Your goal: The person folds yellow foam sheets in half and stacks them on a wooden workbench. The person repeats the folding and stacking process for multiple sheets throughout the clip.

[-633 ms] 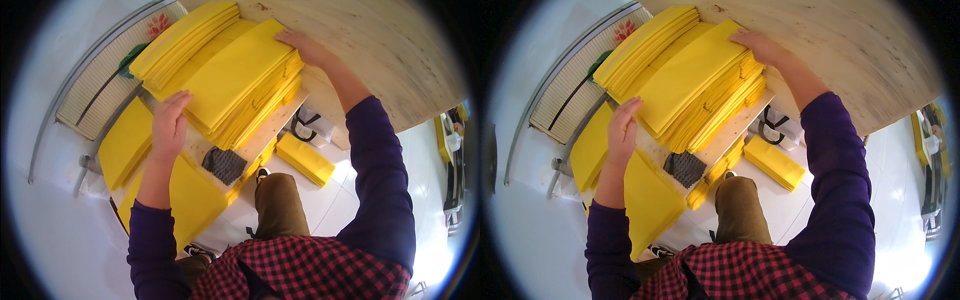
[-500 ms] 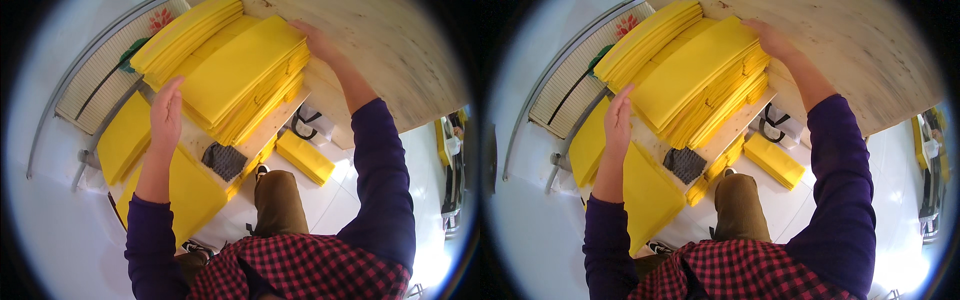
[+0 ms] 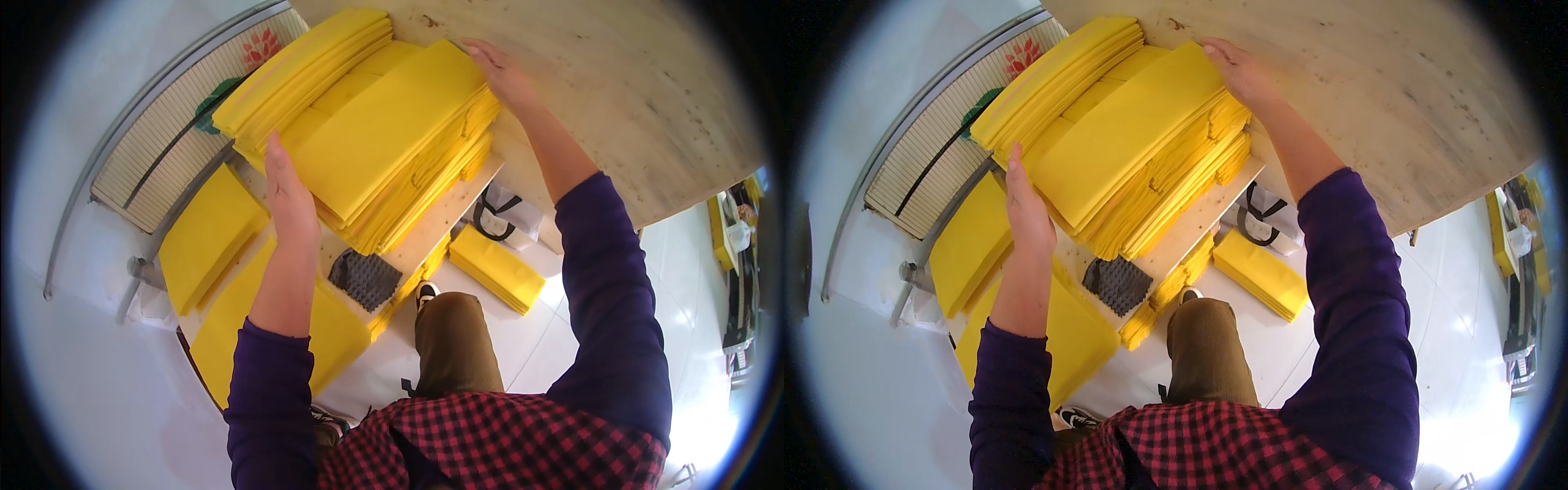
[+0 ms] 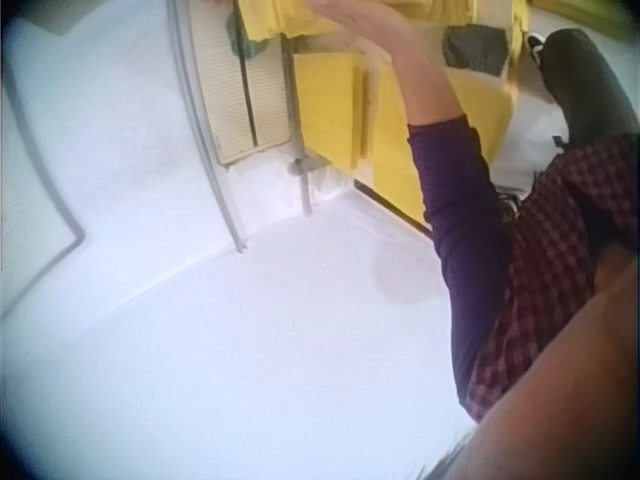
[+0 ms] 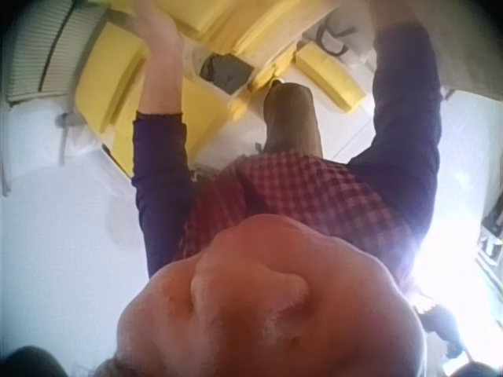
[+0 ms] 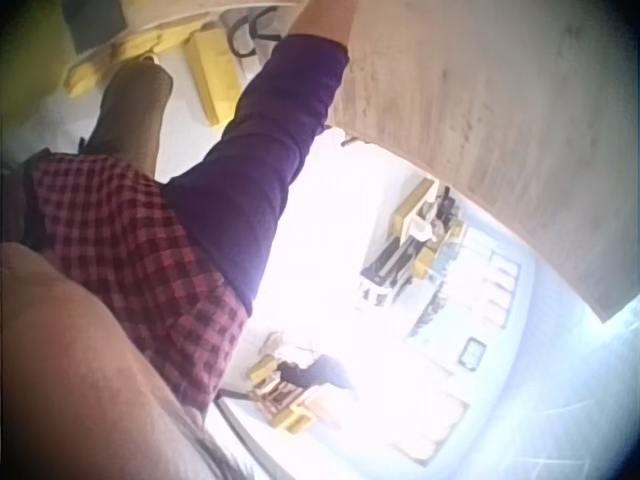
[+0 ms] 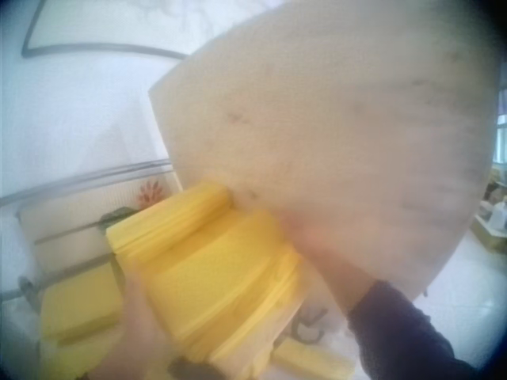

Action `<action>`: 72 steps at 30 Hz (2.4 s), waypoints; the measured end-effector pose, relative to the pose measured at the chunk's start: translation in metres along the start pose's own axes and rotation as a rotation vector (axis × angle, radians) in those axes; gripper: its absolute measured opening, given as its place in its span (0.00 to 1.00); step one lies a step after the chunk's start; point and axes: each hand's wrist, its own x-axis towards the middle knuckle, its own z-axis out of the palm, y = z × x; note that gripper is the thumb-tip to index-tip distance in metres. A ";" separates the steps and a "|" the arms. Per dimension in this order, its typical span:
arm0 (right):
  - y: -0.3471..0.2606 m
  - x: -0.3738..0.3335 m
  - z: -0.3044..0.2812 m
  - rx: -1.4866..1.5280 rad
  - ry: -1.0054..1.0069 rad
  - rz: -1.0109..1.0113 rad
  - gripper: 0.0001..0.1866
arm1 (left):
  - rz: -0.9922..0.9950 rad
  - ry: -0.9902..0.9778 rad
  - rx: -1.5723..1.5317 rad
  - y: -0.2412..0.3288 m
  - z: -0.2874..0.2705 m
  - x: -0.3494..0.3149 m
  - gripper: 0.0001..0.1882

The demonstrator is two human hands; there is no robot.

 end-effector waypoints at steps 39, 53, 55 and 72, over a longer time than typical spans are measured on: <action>-0.096 -0.273 0.177 0.049 -0.729 -0.040 0.17 | -0.064 0.718 0.863 0.032 -0.261 -0.282 0.26; -0.062 -0.286 0.251 -0.176 -0.641 0.140 0.08 | -0.124 0.788 0.817 0.022 -0.318 -0.331 0.27; -0.061 -0.285 0.248 -0.071 -0.624 0.116 0.09 | -0.141 0.786 0.788 0.020 -0.322 -0.332 0.27; -0.163 -0.281 0.237 0.276 -0.468 0.238 0.16 | -0.443 0.665 0.302 -0.007 -0.388 -0.286 0.33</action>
